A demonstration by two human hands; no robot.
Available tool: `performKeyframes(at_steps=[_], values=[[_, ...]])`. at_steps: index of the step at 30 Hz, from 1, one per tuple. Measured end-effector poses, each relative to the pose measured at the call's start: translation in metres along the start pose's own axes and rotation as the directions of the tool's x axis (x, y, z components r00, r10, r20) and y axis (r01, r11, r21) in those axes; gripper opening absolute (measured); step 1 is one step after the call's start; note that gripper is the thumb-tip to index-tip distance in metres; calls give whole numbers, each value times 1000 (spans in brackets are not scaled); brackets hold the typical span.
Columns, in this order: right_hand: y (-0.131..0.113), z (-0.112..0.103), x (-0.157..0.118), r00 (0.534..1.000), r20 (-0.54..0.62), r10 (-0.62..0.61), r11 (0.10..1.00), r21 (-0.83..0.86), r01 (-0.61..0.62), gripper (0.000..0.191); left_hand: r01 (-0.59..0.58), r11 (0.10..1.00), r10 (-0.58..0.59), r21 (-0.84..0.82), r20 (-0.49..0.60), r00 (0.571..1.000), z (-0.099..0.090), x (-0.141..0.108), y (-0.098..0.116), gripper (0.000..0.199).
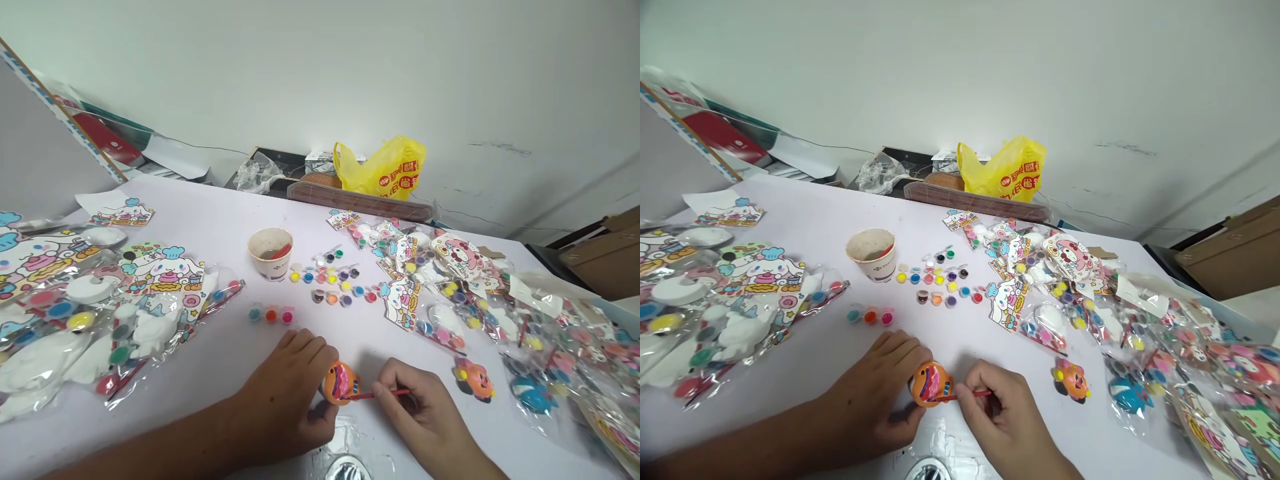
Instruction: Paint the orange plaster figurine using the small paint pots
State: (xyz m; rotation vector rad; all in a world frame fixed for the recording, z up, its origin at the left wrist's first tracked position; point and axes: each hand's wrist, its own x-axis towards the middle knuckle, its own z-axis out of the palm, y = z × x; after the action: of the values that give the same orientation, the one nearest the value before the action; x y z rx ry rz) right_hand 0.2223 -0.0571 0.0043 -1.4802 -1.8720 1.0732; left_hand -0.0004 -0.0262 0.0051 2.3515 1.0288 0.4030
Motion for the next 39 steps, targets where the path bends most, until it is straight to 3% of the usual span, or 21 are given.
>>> performKeyframes(at_steps=[8, 13, 19, 28, 39], values=[[-3, 1, 0, 1000, -13, 17, 1000, 10, -17, 34, -2, 1000, 2, -7, 14, 1000, -2, 1, 1, 24], [-4, 2, 0, 996, -86, 29, 999, 43, -26, 36, 5, 1000, -5, -6, 13, 1000, -2, 1, 0, 24], [0, 0, 1, 1000, -4, -12, 1000, 8, 12, 35, -5, 1000, 5, 0, 12, 1000, -2, 1, 1, 23], [-2, 1, 0, 1000, -9, 1, 1000, -5, -1, 32, 2, 1000, -2, 5, 25, 1000, -2, 1, 1, 23], [-4, 5, -2, 987, -163, 19, 999, 43, -13, 33, 2, 1000, -2, 7, 25, 1000, -1, 1, 0, 23]])
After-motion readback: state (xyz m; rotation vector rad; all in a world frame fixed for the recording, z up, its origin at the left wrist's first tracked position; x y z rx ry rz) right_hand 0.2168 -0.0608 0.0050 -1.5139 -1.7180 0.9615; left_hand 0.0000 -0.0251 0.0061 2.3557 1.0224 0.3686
